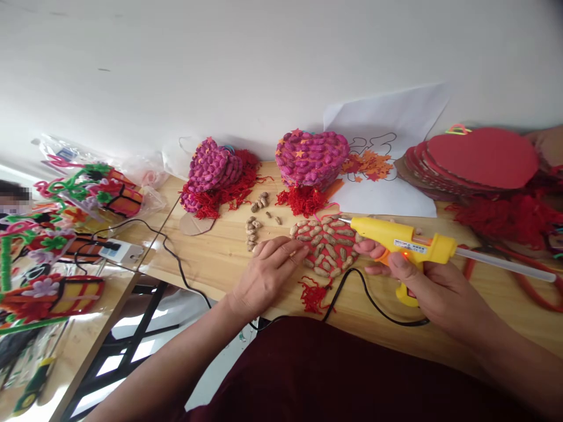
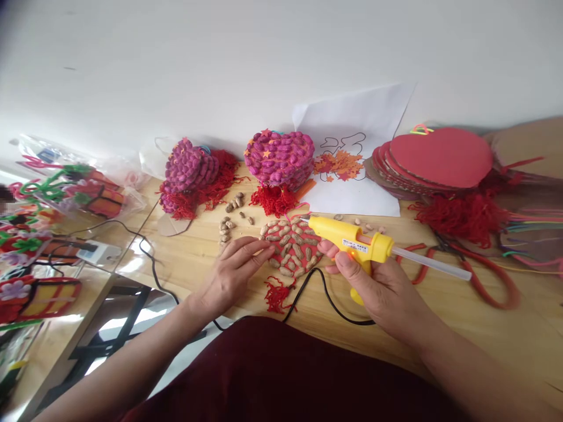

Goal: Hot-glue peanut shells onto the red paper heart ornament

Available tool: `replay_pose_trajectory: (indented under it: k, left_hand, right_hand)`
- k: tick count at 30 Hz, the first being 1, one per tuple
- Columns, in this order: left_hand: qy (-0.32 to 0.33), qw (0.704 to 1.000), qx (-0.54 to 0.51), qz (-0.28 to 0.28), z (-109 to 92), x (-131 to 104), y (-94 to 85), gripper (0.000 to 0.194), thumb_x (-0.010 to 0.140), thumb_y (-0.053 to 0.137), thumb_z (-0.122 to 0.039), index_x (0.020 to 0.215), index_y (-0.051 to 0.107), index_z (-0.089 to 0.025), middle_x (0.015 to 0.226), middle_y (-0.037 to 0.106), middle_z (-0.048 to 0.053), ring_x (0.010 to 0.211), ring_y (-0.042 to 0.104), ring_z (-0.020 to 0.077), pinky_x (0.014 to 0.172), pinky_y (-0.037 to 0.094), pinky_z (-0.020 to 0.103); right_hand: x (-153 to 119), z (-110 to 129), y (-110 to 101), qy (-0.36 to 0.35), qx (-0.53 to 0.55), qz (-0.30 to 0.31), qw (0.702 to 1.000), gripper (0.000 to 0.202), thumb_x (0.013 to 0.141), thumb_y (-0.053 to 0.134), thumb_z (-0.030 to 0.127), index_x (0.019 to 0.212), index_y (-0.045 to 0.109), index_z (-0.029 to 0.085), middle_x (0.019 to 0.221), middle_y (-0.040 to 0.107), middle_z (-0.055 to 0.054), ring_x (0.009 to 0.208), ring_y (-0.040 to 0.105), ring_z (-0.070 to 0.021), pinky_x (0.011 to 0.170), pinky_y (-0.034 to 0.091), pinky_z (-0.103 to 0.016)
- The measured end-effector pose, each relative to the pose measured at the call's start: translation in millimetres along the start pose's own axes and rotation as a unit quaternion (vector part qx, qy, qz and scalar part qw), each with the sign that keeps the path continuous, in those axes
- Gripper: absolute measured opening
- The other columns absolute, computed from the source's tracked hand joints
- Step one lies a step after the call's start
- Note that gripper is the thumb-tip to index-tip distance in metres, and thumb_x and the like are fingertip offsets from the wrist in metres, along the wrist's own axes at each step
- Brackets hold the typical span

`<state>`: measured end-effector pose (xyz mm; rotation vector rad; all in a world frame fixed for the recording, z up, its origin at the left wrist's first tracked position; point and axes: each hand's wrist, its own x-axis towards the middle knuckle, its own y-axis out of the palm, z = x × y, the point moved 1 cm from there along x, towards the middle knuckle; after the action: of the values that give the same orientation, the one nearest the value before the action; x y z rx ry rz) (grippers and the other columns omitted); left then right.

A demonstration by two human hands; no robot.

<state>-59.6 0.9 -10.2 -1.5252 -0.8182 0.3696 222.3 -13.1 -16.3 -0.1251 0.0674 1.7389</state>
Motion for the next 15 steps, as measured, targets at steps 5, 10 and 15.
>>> replay_pose_trajectory:
  k: [5,10,15]
  left_hand:
    - [0.004,0.999,0.048,0.019,-7.1,2.2,-1.0,0.04,0.102,0.037,-0.022,0.14,0.048,-0.014,0.14,0.058,0.01,0.128,0.043,0.026,0.101,0.035,0.042]
    - [0.011,0.998,0.06,0.02,-9.7,1.4,-0.1,0.041,0.103,0.037,-0.022,0.141,0.048,-0.014,0.139,0.058,0.009,0.128,0.043,0.0261,0.1,0.032,0.042]
    - [0.016,0.998,0.065,0.016,-10.2,1.8,-0.1,0.04,0.102,0.038,-0.021,0.139,0.05,-0.014,0.138,0.059,0.009,0.127,0.043,0.0261,0.098,0.032,0.042]
  right_hand:
    - [-1.3,-0.6,-1.1,-0.006,0.0,-0.007,1.0,0.035,0.093,0.055,0.049,0.121,0.064,0.03,0.134,0.062,-0.008,0.122,0.059,-0.0281,0.086,0.063,-0.039]
    - [-2.4,-2.6,-3.1,0.006,-0.01,-0.002,1.0,0.035,0.093,0.054,0.05,0.12,0.065,0.031,0.135,0.063,-0.007,0.119,0.062,-0.028,0.086,0.063,-0.039]
    - [-1.4,0.1,-0.7,0.002,-0.004,-0.004,1.0,0.032,0.093,0.054,0.049,0.116,0.068,0.031,0.131,0.065,-0.006,0.117,0.063,-0.0247,0.087,0.063,-0.036]
